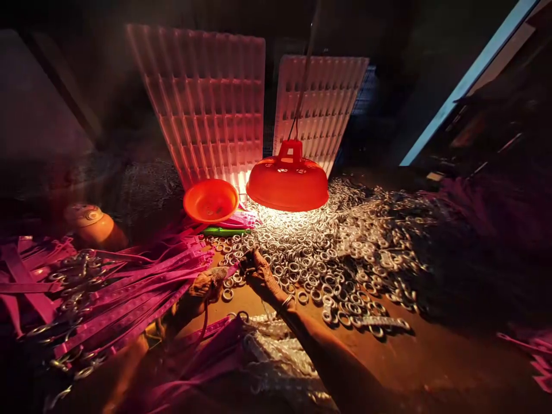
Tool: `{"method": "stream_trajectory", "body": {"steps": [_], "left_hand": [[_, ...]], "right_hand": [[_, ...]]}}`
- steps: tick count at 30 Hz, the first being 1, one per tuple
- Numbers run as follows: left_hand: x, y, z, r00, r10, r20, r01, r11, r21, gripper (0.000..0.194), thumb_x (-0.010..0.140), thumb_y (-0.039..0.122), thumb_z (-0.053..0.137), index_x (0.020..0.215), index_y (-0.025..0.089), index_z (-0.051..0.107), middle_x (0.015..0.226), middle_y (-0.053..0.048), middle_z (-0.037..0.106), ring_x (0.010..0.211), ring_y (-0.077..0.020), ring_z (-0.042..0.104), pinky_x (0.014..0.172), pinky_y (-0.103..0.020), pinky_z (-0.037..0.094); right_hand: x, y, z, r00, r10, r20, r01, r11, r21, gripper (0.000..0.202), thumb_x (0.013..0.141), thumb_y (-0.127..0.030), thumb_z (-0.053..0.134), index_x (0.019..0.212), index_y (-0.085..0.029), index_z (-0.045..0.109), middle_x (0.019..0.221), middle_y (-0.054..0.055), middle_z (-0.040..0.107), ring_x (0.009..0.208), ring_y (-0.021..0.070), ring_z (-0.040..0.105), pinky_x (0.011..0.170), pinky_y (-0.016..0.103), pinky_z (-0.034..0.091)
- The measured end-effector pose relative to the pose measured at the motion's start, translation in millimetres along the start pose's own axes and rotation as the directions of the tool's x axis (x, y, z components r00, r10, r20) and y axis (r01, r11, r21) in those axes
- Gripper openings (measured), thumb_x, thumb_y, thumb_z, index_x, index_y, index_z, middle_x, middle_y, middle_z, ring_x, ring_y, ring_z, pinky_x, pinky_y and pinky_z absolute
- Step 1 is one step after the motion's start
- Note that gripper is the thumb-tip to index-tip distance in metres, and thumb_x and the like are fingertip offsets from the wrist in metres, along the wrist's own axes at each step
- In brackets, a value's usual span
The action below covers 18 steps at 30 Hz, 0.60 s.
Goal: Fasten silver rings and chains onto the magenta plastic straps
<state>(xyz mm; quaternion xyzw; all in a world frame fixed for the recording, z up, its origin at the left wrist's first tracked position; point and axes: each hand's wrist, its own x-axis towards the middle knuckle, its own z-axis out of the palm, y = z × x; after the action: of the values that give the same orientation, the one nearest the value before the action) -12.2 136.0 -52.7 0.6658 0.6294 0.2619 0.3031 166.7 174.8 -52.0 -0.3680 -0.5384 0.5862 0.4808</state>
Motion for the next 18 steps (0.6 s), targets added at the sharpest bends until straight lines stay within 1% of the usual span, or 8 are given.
{"method": "stream_trajectory", "body": {"steps": [1,3,6,8,10,12,15,18], "left_hand": [[3,2,2.4,0.998,-0.002,0.065,0.009,0.995,-0.104,0.026,0.087,0.023,0.042,0.074,0.013,0.062,0.056,0.003,0.053,0.05,-0.0085,0.05,0.063,-0.025,0.05],[9,5,4.5,0.982,-0.003,0.191,0.061,0.953,-0.298,0.026,0.087,0.028,0.04,0.072,0.015,0.056,0.054,0.002,0.048,0.046,-0.0093,0.046,0.05,-0.023,0.045],[12,15,-1.8,0.909,-0.045,0.415,0.278,0.808,-0.52,0.032,0.074,0.046,0.054,0.075,0.014,0.052,0.059,-0.001,0.05,0.05,-0.0119,0.049,0.049,-0.025,0.042],[10,22,-10.1,0.845,-0.065,0.531,0.42,0.696,-0.582,0.042,0.058,0.047,0.069,0.076,0.013,0.053,0.064,-0.003,0.055,0.056,-0.0137,0.052,0.05,-0.025,0.041],[6,28,-16.3,0.854,-0.076,0.515,0.447,0.615,-0.65,0.04,0.053,0.042,0.072,0.071,0.012,0.053,0.063,-0.003,0.055,0.051,-0.0106,0.048,0.047,-0.022,0.035],[2,31,-16.6,0.912,-0.079,0.403,0.37,0.585,-0.722,0.032,0.059,0.039,0.067,0.063,0.012,0.049,0.055,0.0,0.05,0.044,-0.0058,0.039,0.044,-0.02,0.027],[-1,29,-5.9,0.946,-0.097,0.309,0.308,0.571,-0.761,0.033,0.064,0.04,0.062,0.055,0.016,0.041,0.043,0.005,0.036,0.038,-0.0035,0.026,0.041,-0.021,0.019],[-1,22,8.9,0.952,-0.093,0.292,0.296,0.528,-0.796,0.037,0.06,0.043,0.066,0.056,0.018,0.04,0.043,0.006,0.033,0.038,-0.0052,0.026,0.04,-0.022,0.02]], "right_hand": [[-1,1,1,1.0,-0.001,0.001,0.001,1.0,-0.008,0.035,0.084,-0.054,0.045,0.075,-0.021,0.037,0.061,-0.005,0.036,0.047,0.0059,0.031,0.039,0.016,0.028],[-4,1,2,1.0,0.001,0.012,-0.001,1.0,-0.026,0.038,0.084,-0.058,0.043,0.075,-0.021,0.036,0.061,-0.005,0.036,0.046,0.0058,0.031,0.037,0.016,0.028],[-9,-4,4,1.0,-0.009,0.026,0.011,0.997,-0.08,0.04,0.083,-0.06,0.042,0.075,-0.021,0.036,0.06,-0.005,0.038,0.045,0.0056,0.032,0.035,0.016,0.029],[-12,-7,6,1.0,-0.004,0.009,0.005,0.992,-0.13,0.042,0.084,-0.061,0.039,0.075,-0.021,0.038,0.059,-0.005,0.04,0.043,0.0056,0.034,0.034,0.016,0.029],[-13,-8,8,1.0,0.01,-0.022,-0.014,0.984,-0.179,0.045,0.085,-0.064,0.034,0.075,-0.02,0.039,0.058,-0.004,0.042,0.041,0.0056,0.034,0.033,0.016,0.029],[-15,-8,10,0.999,0.027,-0.04,-0.034,0.982,-0.186,0.048,0.084,-0.066,0.032,0.074,-0.02,0.038,0.057,-0.004,0.042,0.04,0.0056,0.034,0.032,0.017,0.029],[-16,-8,10,0.999,-0.001,-0.037,-0.007,0.979,-0.203,0.048,0.083,-0.067,0.031,0.074,-0.02,0.037,0.057,-0.004,0.043,0.04,0.0059,0.035,0.033,0.017,0.029],[-18,-6,9,1.0,-0.028,0.006,0.029,0.972,-0.232,0.048,0.086,-0.065,0.026,0.075,-0.02,0.039,0.057,-0.003,0.045,0.043,0.0065,0.037,0.035,0.018,0.031]]}}
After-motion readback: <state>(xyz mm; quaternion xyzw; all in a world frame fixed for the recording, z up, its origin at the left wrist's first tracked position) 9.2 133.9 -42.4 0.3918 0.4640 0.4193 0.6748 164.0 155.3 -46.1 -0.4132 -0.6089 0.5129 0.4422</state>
